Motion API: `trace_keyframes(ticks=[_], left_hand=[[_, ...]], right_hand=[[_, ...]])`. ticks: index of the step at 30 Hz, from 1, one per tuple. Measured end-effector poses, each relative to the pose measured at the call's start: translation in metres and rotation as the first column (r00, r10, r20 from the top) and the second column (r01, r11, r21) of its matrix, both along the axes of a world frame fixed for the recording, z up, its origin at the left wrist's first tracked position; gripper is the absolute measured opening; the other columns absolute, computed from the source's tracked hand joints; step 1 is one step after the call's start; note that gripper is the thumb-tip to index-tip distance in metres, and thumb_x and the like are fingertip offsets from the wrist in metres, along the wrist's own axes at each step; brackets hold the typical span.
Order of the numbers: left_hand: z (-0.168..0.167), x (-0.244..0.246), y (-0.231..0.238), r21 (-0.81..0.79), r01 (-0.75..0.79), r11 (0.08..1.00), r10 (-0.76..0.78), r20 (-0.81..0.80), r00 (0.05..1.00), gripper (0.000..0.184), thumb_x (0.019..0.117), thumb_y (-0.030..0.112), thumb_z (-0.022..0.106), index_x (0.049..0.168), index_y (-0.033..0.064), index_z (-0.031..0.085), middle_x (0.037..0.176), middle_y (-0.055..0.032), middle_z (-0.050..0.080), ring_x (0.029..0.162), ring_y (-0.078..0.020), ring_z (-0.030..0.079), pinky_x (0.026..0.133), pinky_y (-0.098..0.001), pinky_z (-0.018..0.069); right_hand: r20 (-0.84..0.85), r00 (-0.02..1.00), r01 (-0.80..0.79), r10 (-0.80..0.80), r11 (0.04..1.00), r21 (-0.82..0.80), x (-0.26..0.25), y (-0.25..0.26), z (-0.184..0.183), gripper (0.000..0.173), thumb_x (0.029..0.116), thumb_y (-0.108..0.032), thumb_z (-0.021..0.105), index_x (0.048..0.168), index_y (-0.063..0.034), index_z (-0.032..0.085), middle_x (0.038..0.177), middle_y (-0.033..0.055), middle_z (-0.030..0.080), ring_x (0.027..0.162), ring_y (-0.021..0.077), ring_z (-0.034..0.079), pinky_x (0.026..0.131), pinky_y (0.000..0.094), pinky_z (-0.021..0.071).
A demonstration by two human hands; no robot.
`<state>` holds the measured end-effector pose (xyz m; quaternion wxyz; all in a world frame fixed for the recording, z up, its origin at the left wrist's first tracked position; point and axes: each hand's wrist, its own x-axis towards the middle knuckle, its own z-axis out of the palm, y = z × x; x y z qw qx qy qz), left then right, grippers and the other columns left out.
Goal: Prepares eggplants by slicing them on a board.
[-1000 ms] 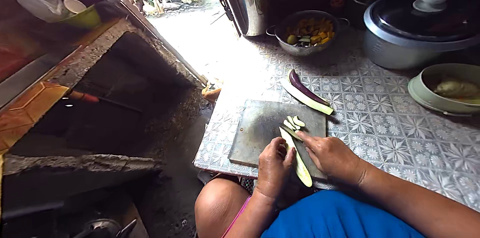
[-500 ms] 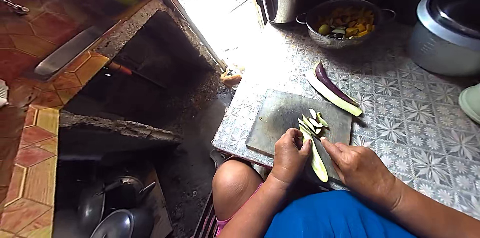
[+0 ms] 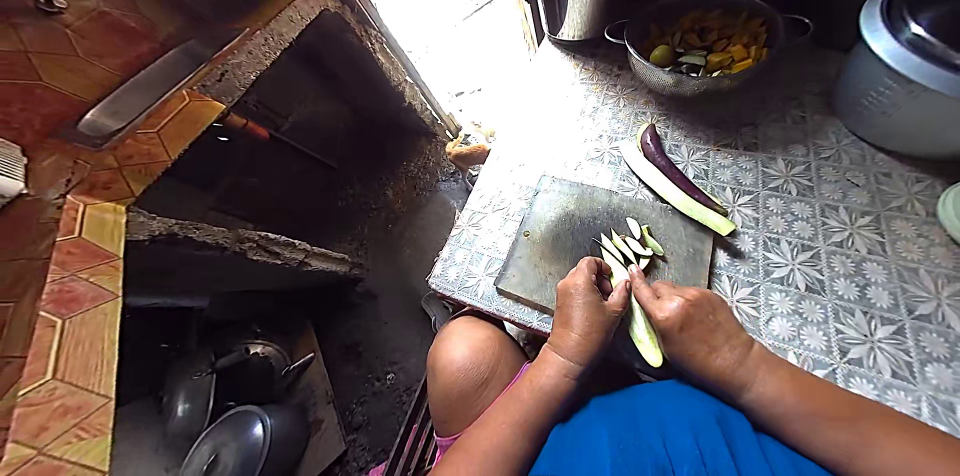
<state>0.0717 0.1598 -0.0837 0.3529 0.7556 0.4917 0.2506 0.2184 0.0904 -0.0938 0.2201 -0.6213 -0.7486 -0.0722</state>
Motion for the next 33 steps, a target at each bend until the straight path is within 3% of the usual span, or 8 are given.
trace_keyframes(ticks=[3,8,14,19,33], left_hand=[[-0.001,-0.002,-0.003,0.011,0.004,1.0,-0.004,0.015,1.0,0.026,0.0873,0.018,0.074,0.104,-0.0014,0.069,0.074,-0.0029,0.066,0.064,-0.0069,0.062,0.064,-0.0214,0.053],[-0.003,-0.004,-0.006,0.059,-0.009,0.998,0.007,0.026,1.0,0.024,0.087,0.017,0.073,0.102,-0.0016,0.07,0.076,-0.0047,0.068,0.065,-0.0078,0.064,0.065,-0.0221,0.0544],[-0.003,-0.002,-0.005,0.037,-0.023,0.999,0.022,0.031,0.999,0.023,0.0864,0.018,0.074,0.1,-0.0002,0.07,0.074,-0.0033,0.067,0.063,-0.006,0.062,0.063,-0.0208,0.0528],[-0.005,-0.002,-0.006,0.066,-0.021,0.998,0.019,0.031,0.999,0.022,0.0859,0.018,0.074,0.098,0.0,0.071,0.073,-0.0031,0.067,0.063,-0.0065,0.063,0.063,-0.0213,0.0532],[-0.006,-0.002,-0.004,0.052,-0.008,0.999,0.006,0.039,0.999,0.021,0.0857,0.018,0.073,0.097,0.0005,0.07,0.071,-0.0022,0.066,0.061,-0.0055,0.061,0.061,-0.02,0.0524]], right_hand=[[-0.044,0.999,0.008,-0.009,1.0,-0.016,0.001,0.004,-0.003,0.037,0.0885,-0.008,0.057,0.119,0.0039,0.074,0.064,0.0128,0.065,0.047,0.0279,0.063,0.042,0.0404,0.0493],[-0.212,0.977,-0.036,0.008,0.991,-0.129,0.022,-0.005,0.001,0.037,0.0907,-0.01,0.055,0.121,0.0021,0.072,0.077,0.0152,0.072,0.061,0.0325,0.071,0.055,0.049,0.0579],[-0.141,0.99,-0.026,0.029,0.999,0.021,0.025,-0.02,0.01,0.041,0.0883,-0.012,0.05,0.118,0.0013,0.075,0.07,0.0108,0.07,0.051,0.0259,0.066,0.044,0.04,0.0512],[-0.039,0.998,-0.041,0.042,0.999,0.012,0.018,-0.026,0.017,0.042,0.0839,-0.007,0.053,0.118,0.0004,0.075,0.062,0.0079,0.063,0.045,0.0232,0.059,0.039,0.0367,0.0448],[-0.018,0.997,-0.069,0.069,0.998,-0.007,0.017,-0.024,0.013,0.042,0.0849,-0.007,0.052,0.119,0.0007,0.075,0.06,0.0071,0.061,0.043,0.0215,0.056,0.038,0.0347,0.0432]])
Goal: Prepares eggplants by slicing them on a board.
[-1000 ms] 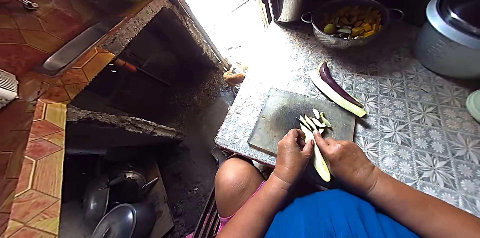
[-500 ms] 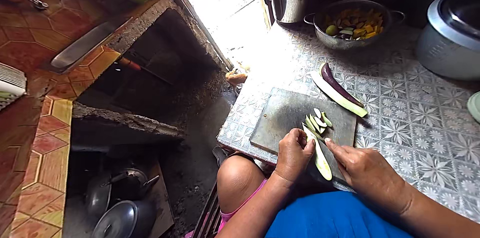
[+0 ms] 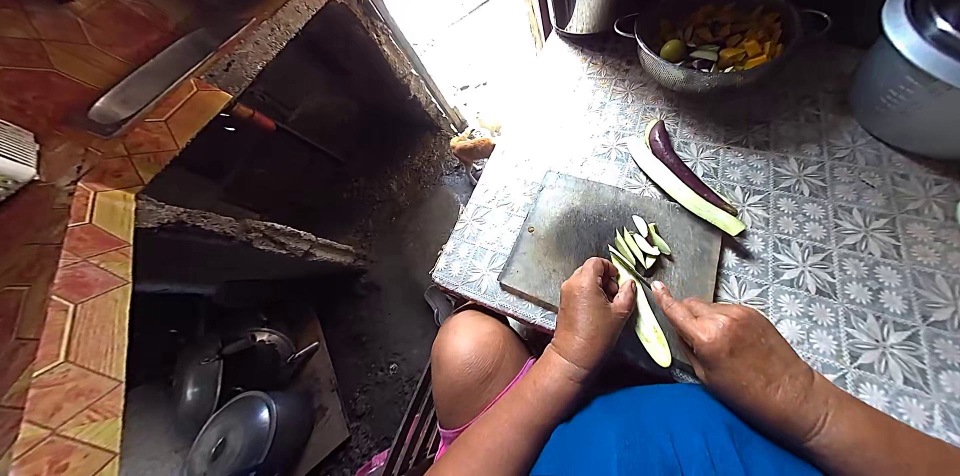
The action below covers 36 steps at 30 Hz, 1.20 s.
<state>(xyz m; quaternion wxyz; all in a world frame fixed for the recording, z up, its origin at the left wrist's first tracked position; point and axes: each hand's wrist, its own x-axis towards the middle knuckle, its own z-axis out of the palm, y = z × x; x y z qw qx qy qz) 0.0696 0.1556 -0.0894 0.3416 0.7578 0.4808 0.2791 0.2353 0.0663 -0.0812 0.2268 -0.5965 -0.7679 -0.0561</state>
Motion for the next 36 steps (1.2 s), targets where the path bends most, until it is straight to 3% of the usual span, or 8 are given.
trace_keyframes(ticks=[9,15,19,26,36], left_hand=[[-0.001,0.0,0.0,0.018,0.006,1.0,-0.006,-0.006,1.0,0.02,0.087,0.017,0.072,0.097,-0.0003,0.07,0.073,-0.0033,0.065,0.062,-0.0065,0.061,0.062,-0.0205,0.0528],[0.001,-0.007,-0.01,0.018,0.076,0.997,-0.076,0.032,0.997,0.038,0.0838,0.022,0.078,0.11,-0.004,0.068,0.085,-0.0083,0.07,0.067,-0.0097,0.066,0.066,-0.0234,0.0577],[0.001,-0.007,-0.011,0.026,0.061,0.998,-0.062,0.03,0.998,0.035,0.0835,0.02,0.079,0.107,-0.0032,0.068,0.086,-0.0089,0.069,0.069,-0.0107,0.067,0.067,-0.0235,0.0574],[-0.002,-0.002,-0.01,0.051,0.016,0.999,-0.019,0.056,0.998,0.03,0.0831,0.018,0.078,0.104,-0.0023,0.069,0.085,-0.0079,0.07,0.068,-0.0094,0.066,0.065,-0.0222,0.057],[-0.004,-0.001,-0.008,0.05,0.012,0.999,-0.015,0.051,0.999,0.027,0.0839,0.018,0.076,0.102,-0.0015,0.07,0.081,-0.0061,0.069,0.066,-0.007,0.065,0.064,-0.0204,0.0559]], right_hand=[[-0.046,0.999,-0.032,0.029,0.997,-0.066,-0.003,0.026,-0.011,0.041,0.0846,-0.007,0.059,0.123,0.002,0.073,0.066,0.0117,0.066,0.051,0.0274,0.065,0.045,0.0411,0.0517],[-0.105,0.994,-0.002,-0.004,0.998,-0.059,-0.001,0.021,-0.014,0.04,0.0882,-0.011,0.055,0.121,0.0018,0.073,0.068,0.0123,0.068,0.052,0.0285,0.065,0.046,0.0423,0.0523],[-0.138,0.99,0.002,-0.012,0.997,-0.077,0.008,0.007,-0.011,0.04,0.0875,-0.011,0.054,0.12,0.0012,0.074,0.071,0.0126,0.071,0.054,0.0292,0.067,0.048,0.0444,0.0544],[-0.098,0.995,0.013,-0.01,0.999,0.031,0.012,0.001,-0.005,0.042,0.0889,-0.011,0.05,0.121,0.0008,0.074,0.067,0.0097,0.068,0.049,0.0241,0.062,0.043,0.0371,0.0485],[-0.031,0.999,0.023,-0.024,0.999,-0.032,0.003,-0.004,-0.011,0.043,0.0835,-0.008,0.055,0.121,0.0015,0.074,0.064,0.0095,0.065,0.046,0.0247,0.061,0.041,0.038,0.0476]])
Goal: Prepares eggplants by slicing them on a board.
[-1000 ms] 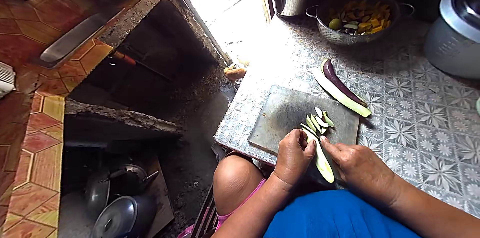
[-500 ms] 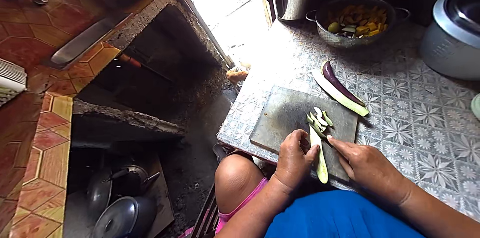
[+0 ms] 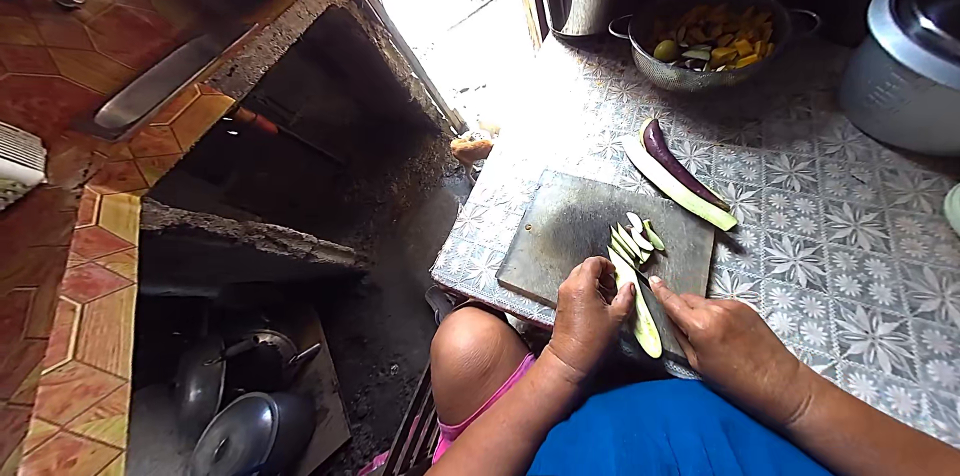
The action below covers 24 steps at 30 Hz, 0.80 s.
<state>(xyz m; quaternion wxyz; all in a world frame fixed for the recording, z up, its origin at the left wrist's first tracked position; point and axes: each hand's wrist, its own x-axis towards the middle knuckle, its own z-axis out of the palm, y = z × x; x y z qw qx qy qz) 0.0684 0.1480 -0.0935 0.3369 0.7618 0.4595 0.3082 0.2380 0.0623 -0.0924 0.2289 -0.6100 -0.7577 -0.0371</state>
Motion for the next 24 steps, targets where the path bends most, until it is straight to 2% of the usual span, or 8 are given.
trace_keyframes(ticks=[7,13,17,24], left_hand=[[0.001,0.003,0.0,0.026,-0.004,1.0,0.005,-0.025,1.0,0.027,0.0838,0.018,0.076,0.101,-0.001,0.069,0.082,-0.0067,0.068,0.067,-0.0091,0.065,0.065,-0.0223,0.056],[0.001,0.003,-0.001,0.037,-0.023,0.999,0.024,-0.04,0.999,0.028,0.0845,0.018,0.075,0.102,-0.0026,0.069,0.082,-0.0088,0.068,0.068,-0.0119,0.065,0.065,-0.0248,0.0559],[0.0,0.003,0.0,0.037,-0.025,0.999,0.026,-0.037,0.999,0.025,0.085,0.018,0.075,0.1,-0.0017,0.07,0.08,-0.0074,0.068,0.068,-0.0109,0.065,0.065,-0.0241,0.0557],[-0.002,0.002,0.0,0.034,-0.027,0.999,0.027,-0.022,0.999,0.023,0.0846,0.018,0.075,0.097,-0.0008,0.07,0.078,-0.0061,0.068,0.067,-0.009,0.065,0.065,-0.0232,0.0557]], right_hand=[[0.03,1.0,0.0,0.0,1.0,0.015,-0.008,0.022,-0.001,0.039,0.0884,-0.009,0.057,0.122,0.0004,0.074,0.063,0.0104,0.064,0.047,0.0254,0.061,0.041,0.0389,0.0474],[-0.003,1.0,0.0,0.0,1.0,0.012,0.006,0.004,0.001,0.043,0.0832,-0.009,0.056,0.121,-0.0003,0.075,0.063,0.0099,0.065,0.046,0.0258,0.061,0.041,0.0404,0.0482],[-0.053,0.999,0.017,-0.014,0.998,0.054,0.011,-0.002,0.005,0.043,0.0859,-0.012,0.05,0.119,-0.0008,0.076,0.065,0.0093,0.067,0.047,0.0247,0.062,0.041,0.0387,0.0481],[-0.034,0.999,-0.041,0.043,0.998,0.054,0.007,-0.004,0.01,0.043,0.0845,-0.01,0.052,0.119,-0.0026,0.076,0.063,0.0071,0.064,0.046,0.0223,0.06,0.04,0.0368,0.0461]])
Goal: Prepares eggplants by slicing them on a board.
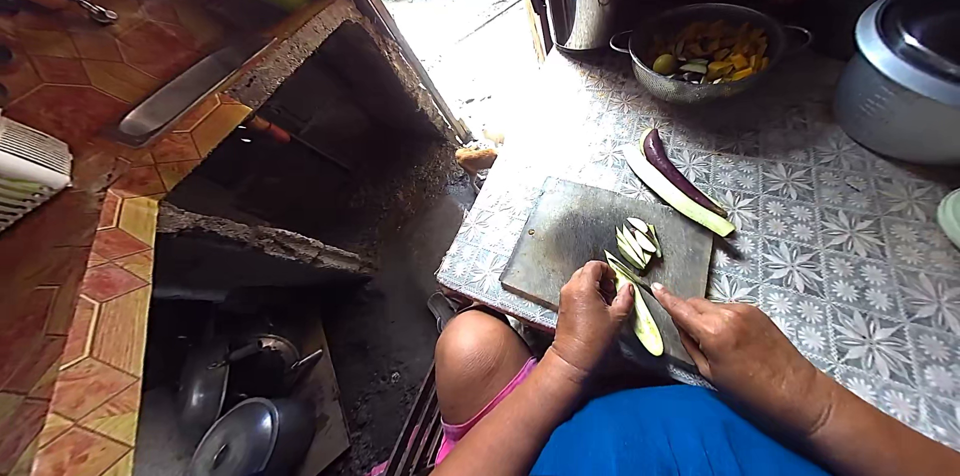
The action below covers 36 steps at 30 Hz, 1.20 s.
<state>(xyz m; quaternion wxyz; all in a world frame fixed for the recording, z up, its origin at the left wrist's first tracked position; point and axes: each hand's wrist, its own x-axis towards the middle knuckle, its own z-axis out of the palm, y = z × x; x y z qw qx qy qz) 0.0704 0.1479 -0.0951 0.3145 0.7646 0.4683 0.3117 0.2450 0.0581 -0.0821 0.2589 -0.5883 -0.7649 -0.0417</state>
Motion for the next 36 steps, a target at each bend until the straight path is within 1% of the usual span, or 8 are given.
trace_keyframes(ticks=[6,9,14,17,21,23,28,36], left_hand=[[0.001,0.0,0.0,-0.005,0.005,1.0,-0.005,-0.006,1.0,0.022,0.0849,0.018,0.075,0.096,-0.0004,0.07,0.078,-0.0059,0.069,0.066,-0.0082,0.065,0.065,-0.022,0.0554],[0.002,0.0,0.001,-0.005,0.008,1.0,-0.008,-0.012,1.0,0.021,0.0846,0.018,0.075,0.095,0.0003,0.07,0.077,-0.0053,0.068,0.066,-0.0081,0.064,0.065,-0.0222,0.0555],[-0.001,0.001,0.001,0.025,0.006,1.0,-0.007,0.009,1.0,0.021,0.084,0.018,0.076,0.094,-0.0001,0.07,0.076,-0.0053,0.067,0.065,-0.0083,0.064,0.064,-0.0222,0.0549],[-0.002,0.0,0.0,0.021,-0.001,1.0,0.001,0.025,1.0,0.021,0.0845,0.017,0.075,0.095,-0.0003,0.07,0.076,-0.0052,0.067,0.065,-0.0083,0.064,0.064,-0.0226,0.0552],[-0.002,-0.001,0.0,0.033,-0.026,0.999,0.025,0.046,0.999,0.022,0.0835,0.016,0.076,0.096,-0.0009,0.07,0.077,-0.0055,0.068,0.065,-0.0083,0.064,0.064,-0.0226,0.0553],[-0.003,0.001,0.0,0.052,-0.034,0.998,0.031,0.051,0.998,0.022,0.0835,0.016,0.076,0.096,-0.0013,0.07,0.078,-0.0061,0.069,0.066,-0.0086,0.065,0.065,-0.0226,0.0561],[-0.005,0.003,0.002,0.063,-0.04,0.997,0.037,0.05,0.998,0.022,0.0837,0.016,0.076,0.096,-0.0008,0.069,0.077,-0.0054,0.068,0.066,-0.008,0.065,0.065,-0.022,0.0557],[-0.004,0.002,0.002,0.021,-0.033,0.999,0.032,0.061,0.998,0.019,0.0838,0.015,0.076,0.094,0.0005,0.069,0.076,-0.0041,0.068,0.065,-0.0062,0.065,0.064,-0.0208,0.0558]], right_hand=[[0.056,0.998,-0.029,0.031,0.999,-0.041,0.001,0.004,0.003,0.044,0.0817,-0.006,0.055,0.121,0.0001,0.074,0.062,0.0081,0.064,0.045,0.0233,0.06,0.039,0.0369,0.0457],[0.073,0.997,-0.008,0.012,0.999,-0.052,-0.008,0.012,-0.005,0.041,0.0837,-0.007,0.059,0.121,0.0015,0.074,0.062,0.0097,0.064,0.046,0.025,0.061,0.041,0.0391,0.0488],[0.021,1.0,0.015,-0.013,0.995,-0.097,-0.014,0.026,-0.01,0.042,0.0846,-0.009,0.062,0.124,0.0018,0.072,0.066,0.0123,0.067,0.05,0.0282,0.065,0.044,0.042,0.0514],[-0.063,0.997,0.024,-0.034,0.988,-0.155,-0.009,0.022,-0.01,0.041,0.0877,-0.01,0.058,0.124,0.0024,0.071,0.069,0.0138,0.068,0.055,0.0314,0.068,0.049,0.047,0.0552],[-0.085,0.996,0.001,-0.012,0.992,-0.123,0.004,0.006,-0.015,0.041,0.0869,-0.012,0.055,0.122,0.0008,0.073,0.069,0.0117,0.069,0.054,0.0288,0.067,0.049,0.045,0.0554],[-0.082,0.997,0.011,-0.016,0.998,-0.068,0.009,0.002,-0.015,0.043,0.0861,-0.013,0.053,0.121,0.0005,0.074,0.07,0.0114,0.07,0.054,0.0276,0.067,0.049,0.0429,0.0547],[-0.058,0.998,0.007,-0.006,1.0,0.019,0.007,0.002,-0.003,0.042,0.0885,-0.012,0.051,0.121,0.0002,0.074,0.068,0.0092,0.069,0.051,0.024,0.064,0.045,0.0377,0.0508],[0.042,0.999,-0.01,0.01,1.0,-0.015,-0.001,0.0,0.001,0.043,0.0834,-0.007,0.055,0.121,-0.0006,0.074,0.063,0.0082,0.065,0.045,0.0228,0.06,0.04,0.0365,0.0462]])
